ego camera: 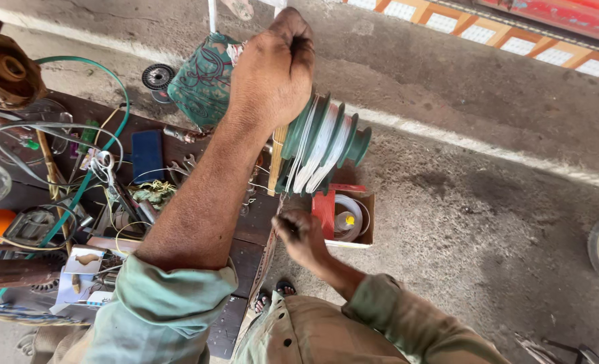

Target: The person winds white wire onto a green plastic spool by hand. They hold the spool with the left hand and guide the wire with the right hand, wrapping it around the spool in layers.

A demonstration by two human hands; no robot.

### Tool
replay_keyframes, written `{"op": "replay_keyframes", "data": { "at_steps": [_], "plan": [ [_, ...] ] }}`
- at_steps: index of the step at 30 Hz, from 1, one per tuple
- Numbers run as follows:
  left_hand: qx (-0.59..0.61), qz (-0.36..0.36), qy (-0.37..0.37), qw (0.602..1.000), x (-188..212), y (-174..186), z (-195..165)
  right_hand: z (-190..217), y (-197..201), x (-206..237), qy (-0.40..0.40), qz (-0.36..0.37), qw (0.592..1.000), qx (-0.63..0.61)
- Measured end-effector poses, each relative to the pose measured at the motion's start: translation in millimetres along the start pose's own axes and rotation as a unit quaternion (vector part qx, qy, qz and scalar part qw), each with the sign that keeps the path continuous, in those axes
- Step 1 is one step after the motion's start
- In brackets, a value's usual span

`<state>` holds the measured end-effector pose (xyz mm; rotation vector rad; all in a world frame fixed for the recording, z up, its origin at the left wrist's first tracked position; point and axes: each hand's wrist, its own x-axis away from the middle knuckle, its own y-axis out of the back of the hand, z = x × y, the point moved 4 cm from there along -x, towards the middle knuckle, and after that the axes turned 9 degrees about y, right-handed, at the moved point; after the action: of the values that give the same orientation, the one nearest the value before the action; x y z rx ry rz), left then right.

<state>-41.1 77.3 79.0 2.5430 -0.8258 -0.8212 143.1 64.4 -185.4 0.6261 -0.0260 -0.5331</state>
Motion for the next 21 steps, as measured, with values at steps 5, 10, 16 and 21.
{"op": "replay_keyframes", "data": {
  "at_steps": [5, 10, 16, 21],
  "plan": [
    [0.016, -0.011, -0.037, 0.999, -3.9, 1.6, -2.6, 117.6, 92.2, -12.3, 0.436, 0.063, 0.818, 0.37],
    [0.033, 0.036, 0.015, 0.999, -1.8, 3.4, -0.6, 179.3, 229.2, -107.9, 0.481, -0.195, 0.737, 0.433],
    [0.005, 0.034, 0.039, 0.999, -1.2, 0.4, -0.9, 16.5, 181.3, -186.9, 0.032, -0.111, 0.991, -0.07],
    [0.017, 0.033, 0.005, 0.999, -0.3, -1.2, 1.6, -70.2, 21.9, -50.4, -0.16, -0.058, 0.919, -0.356]
  ]
}}
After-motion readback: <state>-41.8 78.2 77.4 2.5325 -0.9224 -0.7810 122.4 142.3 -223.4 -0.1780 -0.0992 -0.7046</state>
